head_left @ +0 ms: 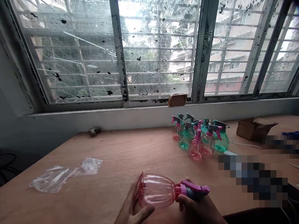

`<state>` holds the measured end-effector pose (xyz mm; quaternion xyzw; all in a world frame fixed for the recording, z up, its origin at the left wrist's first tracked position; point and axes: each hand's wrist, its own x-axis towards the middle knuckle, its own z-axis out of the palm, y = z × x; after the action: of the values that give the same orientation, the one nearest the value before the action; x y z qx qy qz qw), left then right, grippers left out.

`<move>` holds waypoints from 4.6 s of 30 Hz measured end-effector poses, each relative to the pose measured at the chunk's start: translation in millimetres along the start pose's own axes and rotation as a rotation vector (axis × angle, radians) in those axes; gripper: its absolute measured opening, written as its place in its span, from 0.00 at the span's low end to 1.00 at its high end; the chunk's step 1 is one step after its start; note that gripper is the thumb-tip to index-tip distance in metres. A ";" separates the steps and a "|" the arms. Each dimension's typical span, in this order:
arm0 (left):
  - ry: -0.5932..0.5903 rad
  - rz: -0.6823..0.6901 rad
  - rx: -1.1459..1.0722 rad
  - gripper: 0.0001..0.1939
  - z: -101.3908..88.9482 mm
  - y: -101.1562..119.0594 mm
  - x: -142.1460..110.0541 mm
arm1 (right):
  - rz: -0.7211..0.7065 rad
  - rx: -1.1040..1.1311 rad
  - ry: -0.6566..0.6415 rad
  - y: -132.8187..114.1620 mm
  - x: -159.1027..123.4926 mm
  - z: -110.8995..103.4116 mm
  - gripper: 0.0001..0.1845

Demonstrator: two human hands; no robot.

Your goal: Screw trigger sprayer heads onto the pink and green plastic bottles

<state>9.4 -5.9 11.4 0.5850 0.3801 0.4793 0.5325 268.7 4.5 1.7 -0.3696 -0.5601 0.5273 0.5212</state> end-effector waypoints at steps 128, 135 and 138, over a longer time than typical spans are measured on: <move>0.154 0.032 0.073 0.33 -1.8 3.6 -1.5 | 0.067 -0.019 -0.099 5.0 -4.4 -3.9 0.18; 0.033 0.166 0.031 0.40 2.0 -6.3 -3.9 | 0.044 -0.037 -0.080 2.6 -2.5 -3.2 0.17; -0.011 0.220 0.040 0.43 5.5 -5.1 -4.4 | 0.060 -0.023 -0.092 1.5 -2.5 -2.6 0.18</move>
<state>13.9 -10.8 5.8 0.6365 0.3200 0.5239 0.4669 271.5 2.8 -0.6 -0.3676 -0.5781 0.5527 0.4746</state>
